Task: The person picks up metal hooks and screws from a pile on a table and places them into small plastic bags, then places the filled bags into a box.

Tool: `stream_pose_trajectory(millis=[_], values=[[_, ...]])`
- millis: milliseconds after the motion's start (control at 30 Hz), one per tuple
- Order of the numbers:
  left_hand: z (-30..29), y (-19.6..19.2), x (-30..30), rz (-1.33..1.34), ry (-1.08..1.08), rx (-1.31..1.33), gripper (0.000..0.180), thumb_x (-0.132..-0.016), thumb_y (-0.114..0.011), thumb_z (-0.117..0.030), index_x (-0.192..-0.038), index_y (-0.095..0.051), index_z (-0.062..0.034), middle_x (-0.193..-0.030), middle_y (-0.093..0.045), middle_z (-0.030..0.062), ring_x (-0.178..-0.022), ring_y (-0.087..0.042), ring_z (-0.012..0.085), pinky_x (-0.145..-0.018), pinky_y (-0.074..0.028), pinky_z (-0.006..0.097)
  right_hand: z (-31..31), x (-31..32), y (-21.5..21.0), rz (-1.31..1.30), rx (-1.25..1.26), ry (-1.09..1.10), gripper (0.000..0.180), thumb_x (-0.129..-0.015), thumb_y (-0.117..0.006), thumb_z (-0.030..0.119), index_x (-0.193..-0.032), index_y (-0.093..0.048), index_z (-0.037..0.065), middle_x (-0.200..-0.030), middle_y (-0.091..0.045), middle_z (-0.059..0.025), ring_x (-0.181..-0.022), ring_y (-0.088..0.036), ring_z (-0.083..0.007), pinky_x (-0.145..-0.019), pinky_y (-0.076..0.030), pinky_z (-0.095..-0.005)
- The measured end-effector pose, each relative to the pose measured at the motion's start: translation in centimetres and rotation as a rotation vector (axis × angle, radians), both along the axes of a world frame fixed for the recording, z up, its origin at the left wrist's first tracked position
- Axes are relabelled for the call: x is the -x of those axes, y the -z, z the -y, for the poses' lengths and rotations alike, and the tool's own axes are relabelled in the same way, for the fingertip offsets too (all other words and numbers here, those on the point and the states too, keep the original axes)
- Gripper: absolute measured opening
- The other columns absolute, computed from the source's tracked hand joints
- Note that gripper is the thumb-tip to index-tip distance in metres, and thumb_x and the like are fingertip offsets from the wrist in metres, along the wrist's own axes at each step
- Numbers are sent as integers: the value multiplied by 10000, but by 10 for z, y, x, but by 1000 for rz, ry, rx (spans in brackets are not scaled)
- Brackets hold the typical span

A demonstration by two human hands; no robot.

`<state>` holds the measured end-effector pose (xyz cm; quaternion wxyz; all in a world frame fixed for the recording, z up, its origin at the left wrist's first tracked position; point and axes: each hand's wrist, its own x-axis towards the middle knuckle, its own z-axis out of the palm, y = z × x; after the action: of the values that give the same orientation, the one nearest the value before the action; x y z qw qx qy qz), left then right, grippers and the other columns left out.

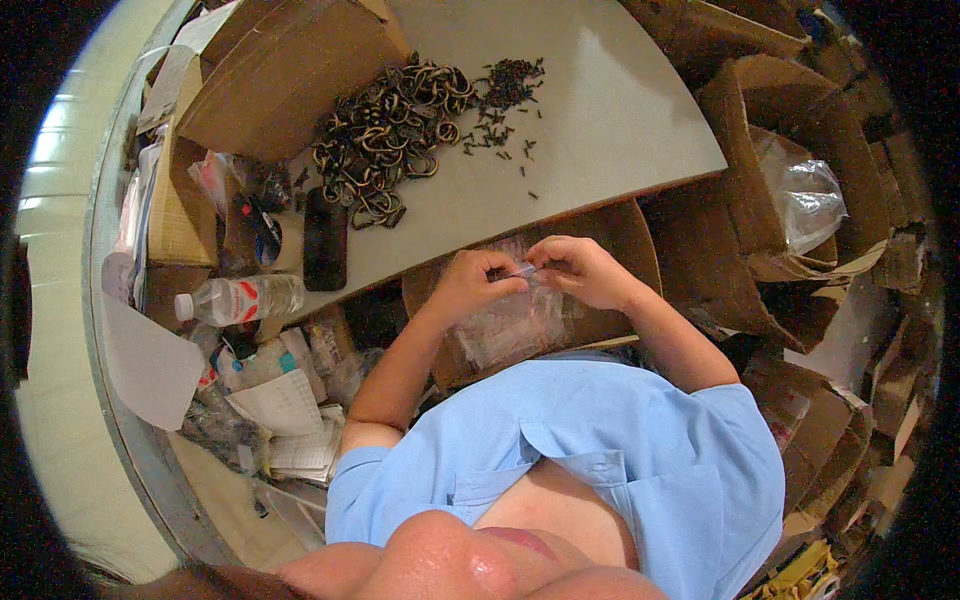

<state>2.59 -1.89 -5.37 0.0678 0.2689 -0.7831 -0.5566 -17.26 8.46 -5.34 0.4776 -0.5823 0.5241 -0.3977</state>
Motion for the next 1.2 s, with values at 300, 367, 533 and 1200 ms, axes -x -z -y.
stream_pose_trajectory(millis=[300,367,533,1200], values=[[2,-7,-2,-124,50,200,184,-805,-647,-182,-892,-649,-21,-712,-613,55,-664,-561,116,-627,-464,277,11,1,-29,-440,153,-55,144,-778,-650,100,-895,-611,26,-840,-607,-122,-818,-579,-312,-759,-459,-389],[0,-12,3,-50,12,-13,163,-766,-638,-173,-855,-668,-40,-753,-653,101,-657,-616,207,-606,-470,318,14,2,-34,-527,210,-76,138,-765,-650,106,-882,-619,39,-840,-602,-117,-834,-564,-328,-777,-453,-401],[-8,-7,20,-55,-96,-302,175,-788,-630,-133,-884,-646,13,-714,-645,72,-606,-588,122,-575,-476,266,7,-9,-54,-677,429,303,161,-732,-672,78,-883,-618,65,-867,-584,-93,-888,-551,-292,-784,-449,-394],[-35,-10,43,-456,-309,-112,143,-871,-625,-129,-860,-634,13,-745,-605,-7,-670,-515,44,-573,-419,211,-9,-2,-41,-112,71,406,222,-770,-651,-39,-963,-545,-14,-861,-658,-124,-781,-650,-144,-688,-526,-274]])
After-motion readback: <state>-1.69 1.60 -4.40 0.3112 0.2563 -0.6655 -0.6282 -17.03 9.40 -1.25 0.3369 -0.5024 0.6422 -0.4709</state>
